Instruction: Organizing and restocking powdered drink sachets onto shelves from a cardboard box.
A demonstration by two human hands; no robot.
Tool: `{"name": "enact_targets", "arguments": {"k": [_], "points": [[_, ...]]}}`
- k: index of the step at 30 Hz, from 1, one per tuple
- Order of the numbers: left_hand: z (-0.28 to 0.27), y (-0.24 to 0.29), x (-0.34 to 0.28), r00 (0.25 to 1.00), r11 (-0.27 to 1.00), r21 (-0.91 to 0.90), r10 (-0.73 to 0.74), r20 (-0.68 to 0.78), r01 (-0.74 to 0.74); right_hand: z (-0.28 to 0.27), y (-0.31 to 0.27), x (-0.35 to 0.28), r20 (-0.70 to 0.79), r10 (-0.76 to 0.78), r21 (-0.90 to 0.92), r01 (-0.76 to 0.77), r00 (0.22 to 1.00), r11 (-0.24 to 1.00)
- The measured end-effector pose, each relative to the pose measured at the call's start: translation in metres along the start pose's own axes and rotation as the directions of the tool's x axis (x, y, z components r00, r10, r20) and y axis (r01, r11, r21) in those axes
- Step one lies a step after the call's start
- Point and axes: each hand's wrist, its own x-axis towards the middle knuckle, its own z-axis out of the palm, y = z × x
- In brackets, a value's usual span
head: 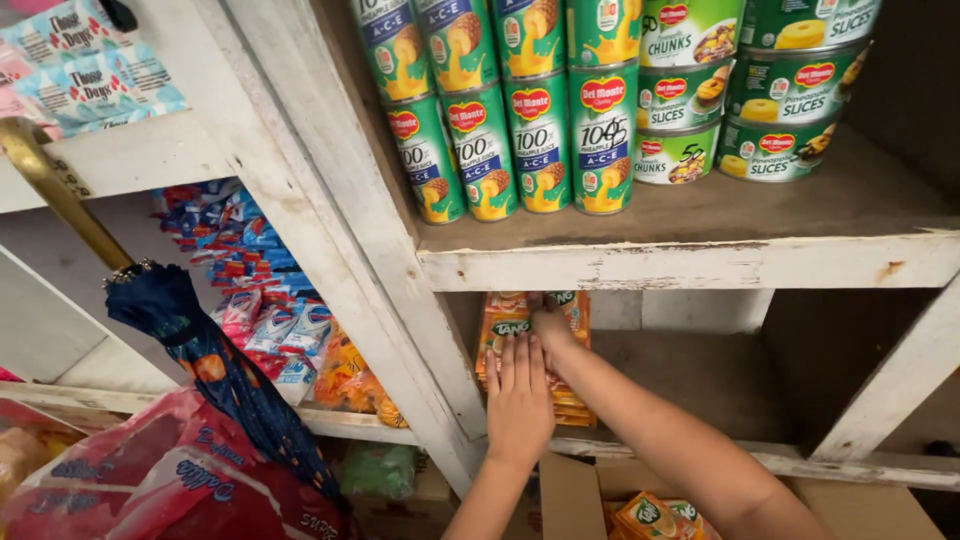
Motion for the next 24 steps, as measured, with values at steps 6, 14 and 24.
{"name": "enact_targets", "arguments": {"k": [6,14,24], "points": [[0.009,-0.005,-0.001,0.998,0.997,0.079,0.027,-0.055,-0.023,0.000,0.003,0.002,-0.019,0.062,0.027,-0.061,0.998,0.998],[0.024,-0.014,-0.004,0.996,0.991,0.118,0.070,-0.053,-0.063,0.000,0.001,-0.001,-0.031,-0.049,-0.041,0.047,0.998,0.998],[0.021,-0.014,-0.005,0.990,0.997,0.061,0.058,-0.130,-0.051,-0.002,0.007,0.000,-0.085,-0.154,-0.024,0.152,0.984,0.988]]}}
